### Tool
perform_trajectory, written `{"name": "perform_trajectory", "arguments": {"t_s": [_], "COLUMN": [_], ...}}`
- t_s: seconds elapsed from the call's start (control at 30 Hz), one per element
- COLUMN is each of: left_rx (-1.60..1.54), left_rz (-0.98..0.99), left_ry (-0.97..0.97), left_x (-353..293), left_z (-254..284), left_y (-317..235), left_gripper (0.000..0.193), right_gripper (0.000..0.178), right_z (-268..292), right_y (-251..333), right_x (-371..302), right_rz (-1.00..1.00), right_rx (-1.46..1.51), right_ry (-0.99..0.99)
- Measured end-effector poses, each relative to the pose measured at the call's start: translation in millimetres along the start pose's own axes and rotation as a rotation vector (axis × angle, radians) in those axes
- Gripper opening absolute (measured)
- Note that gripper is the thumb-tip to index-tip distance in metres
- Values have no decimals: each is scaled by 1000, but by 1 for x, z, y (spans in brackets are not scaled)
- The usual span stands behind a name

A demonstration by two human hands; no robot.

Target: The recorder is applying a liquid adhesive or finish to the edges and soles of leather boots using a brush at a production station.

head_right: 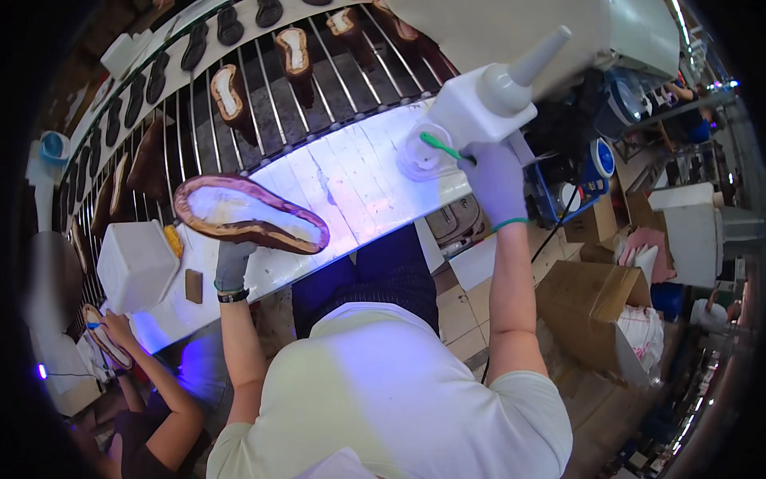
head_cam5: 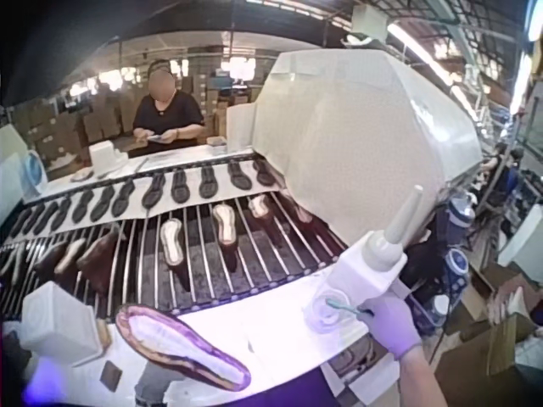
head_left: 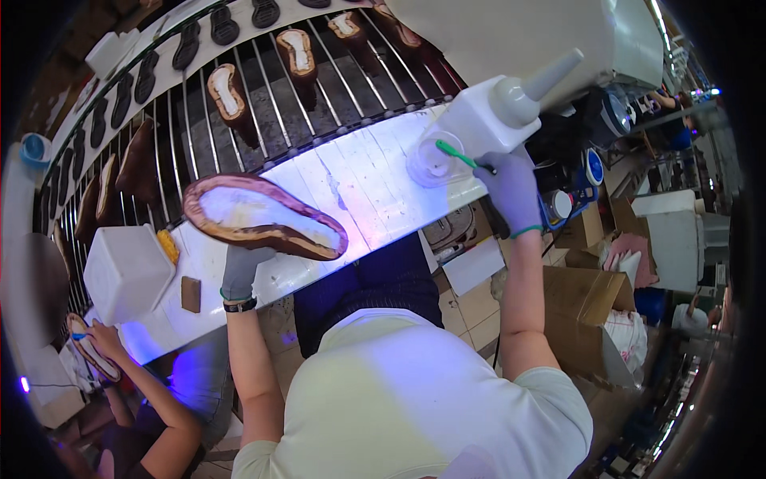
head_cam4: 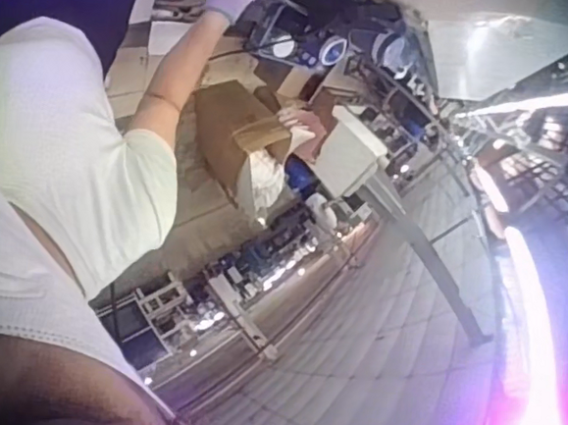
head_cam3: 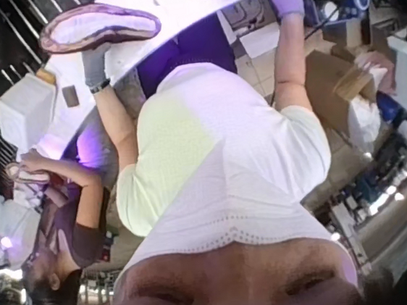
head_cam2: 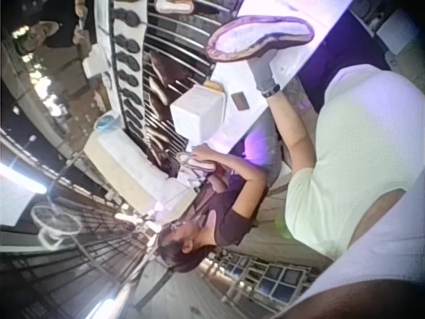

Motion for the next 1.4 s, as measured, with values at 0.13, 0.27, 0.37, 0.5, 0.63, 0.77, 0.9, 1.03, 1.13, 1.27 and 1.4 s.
{"name": "perform_trajectory", "arguments": {"t_s": [0.13, 0.27, 0.37, 0.5, 0.63, 0.77, 0.9, 1.03, 1.13, 1.27, 1.4], "left_rx": [-417, -858, -525, -803, -818, -698, -703, -698, -556, -498, -379], "left_rz": [-211, -315, -147, -61, -142, -182, 11, 92, 63, 2, -14], "left_ry": [-36, 169, -121, -97, 10, -202, -181, -158, -176, -205, -237], "left_x": [-5, 7, 2, -7, -7, -4, 10, 20, 19, 17, 16], "left_z": [-2, -44, -51, -68, -75, -78, -106, -128, -127, -122, -118], "left_y": [11, -6, -19, -43, -46, -25, -31, -59, -79, -89, -94], "left_gripper": [67, 62, 64, 63, 46, 42, 57, 52, 52, 51, 52], "right_gripper": [21, 20, 21, 28, 32, 36, 28, 22, 25, 26, 25], "right_z": [-42, -56, -64, -75, -101, -96, -59, -26, -18, -20, -21], "right_y": [-37, -42, -46, -71, -76, -38, 32, 89, 118, 133, 138], "right_x": [-7, 0, 3, -7, -26, -9, 20, 2, -20, -39, -40], "right_rz": [-149, -127, -64, -130, -329, -268, 128, 394, 557, 660, 671], "right_rx": [-78, -108, -117, 483, 1121, 1315, 1178, 873, 777, 701, 604], "right_ry": [6, 8, 61, 117, 260, 317, 368, 430, 520, 603, 553]}}
Point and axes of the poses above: each hand's wrist, its own x-axis towards the middle knuckle, its own z-axis out of the back of the hand, y = z × x, the point moved 8 cm from there along x, towards the middle knuckle, and after that the axes turned 10 degrees about y, right-handed, at the moved point
